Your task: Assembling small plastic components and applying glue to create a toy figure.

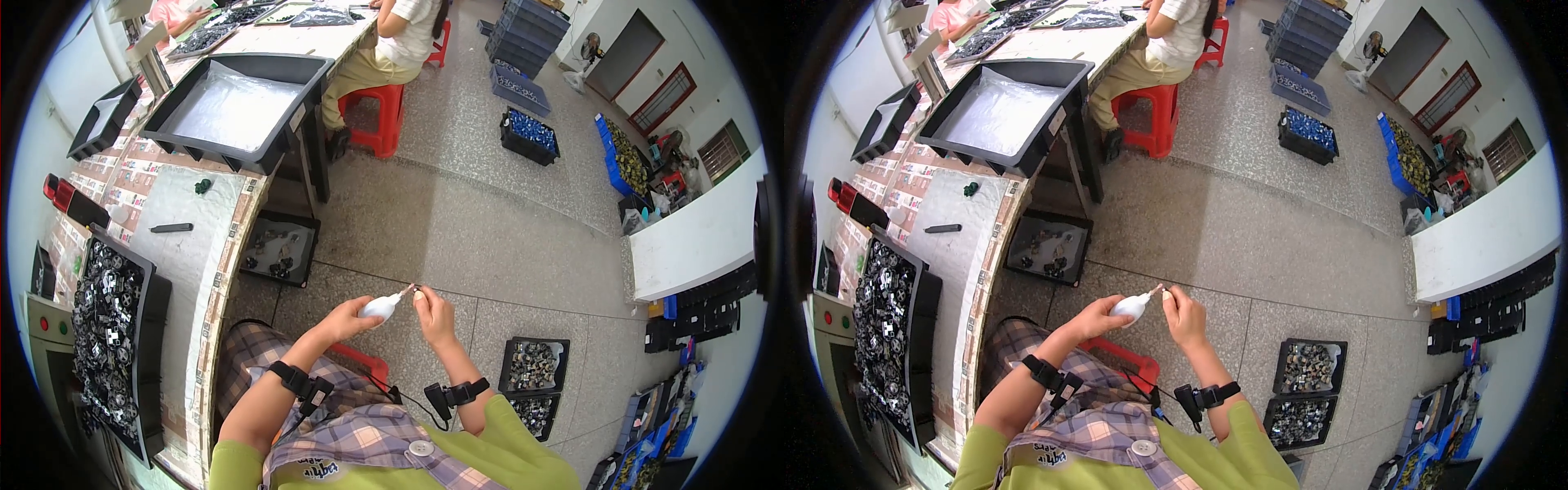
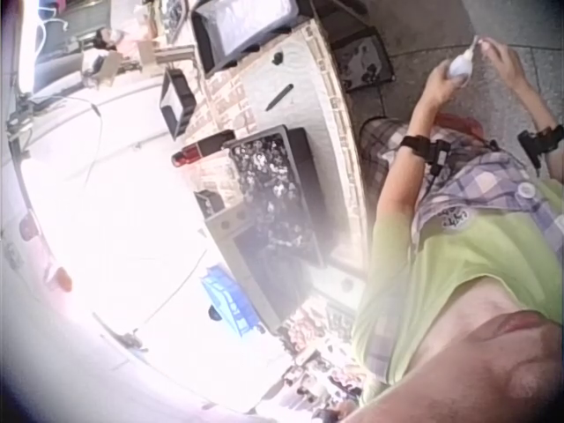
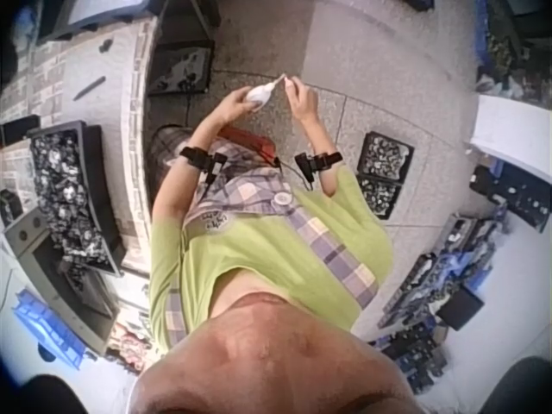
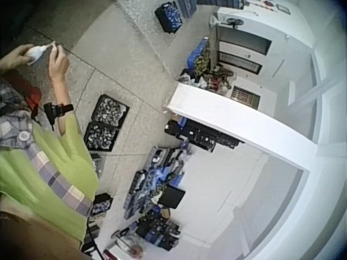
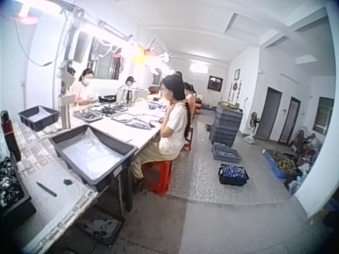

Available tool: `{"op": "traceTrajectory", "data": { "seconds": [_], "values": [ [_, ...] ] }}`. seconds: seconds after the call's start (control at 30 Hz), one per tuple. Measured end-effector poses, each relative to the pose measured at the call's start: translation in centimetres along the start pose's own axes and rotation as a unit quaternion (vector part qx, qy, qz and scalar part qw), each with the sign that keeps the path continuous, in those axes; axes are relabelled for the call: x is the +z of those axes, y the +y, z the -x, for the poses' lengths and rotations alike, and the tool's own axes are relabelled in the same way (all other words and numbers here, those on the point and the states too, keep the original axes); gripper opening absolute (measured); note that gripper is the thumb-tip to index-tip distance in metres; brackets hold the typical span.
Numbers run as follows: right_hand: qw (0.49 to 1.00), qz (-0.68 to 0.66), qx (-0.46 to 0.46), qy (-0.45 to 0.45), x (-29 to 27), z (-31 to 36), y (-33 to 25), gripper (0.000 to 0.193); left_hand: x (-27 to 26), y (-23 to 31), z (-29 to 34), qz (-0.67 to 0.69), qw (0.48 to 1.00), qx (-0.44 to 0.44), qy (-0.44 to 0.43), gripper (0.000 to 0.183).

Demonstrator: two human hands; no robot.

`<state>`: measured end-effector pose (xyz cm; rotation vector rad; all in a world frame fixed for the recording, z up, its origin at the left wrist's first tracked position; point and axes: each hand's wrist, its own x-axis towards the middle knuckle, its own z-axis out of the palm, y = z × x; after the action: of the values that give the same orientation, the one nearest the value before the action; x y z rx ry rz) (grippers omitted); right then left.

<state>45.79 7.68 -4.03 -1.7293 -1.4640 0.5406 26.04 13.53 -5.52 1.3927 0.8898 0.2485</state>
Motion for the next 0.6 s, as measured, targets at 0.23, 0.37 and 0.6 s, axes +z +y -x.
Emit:
{"op": "traceTrajectory", "data": {
  "seconds": [0.23,0.37,0.6],
  "values": [
    [1.000,0.008,-0.001,-0.005,-0.04,0.02,-0.15,0.027,-0.03,0.09,0.10,0.003,1.000,-0.002,0.000,0.042],
    [1.000,0.008,0.000,-0.007,0.04,0.03,-0.23,0.027,0.04,-0.16,0.08,0.001,1.000,-0.001,0.002,0.042],
    [1.000,0.011,-0.003,-0.007,0.06,-0.09,-0.26,0.030,-0.09,-0.06,0.15,-0.006,1.000,-0.003,0.004,0.040]
  ]
}}
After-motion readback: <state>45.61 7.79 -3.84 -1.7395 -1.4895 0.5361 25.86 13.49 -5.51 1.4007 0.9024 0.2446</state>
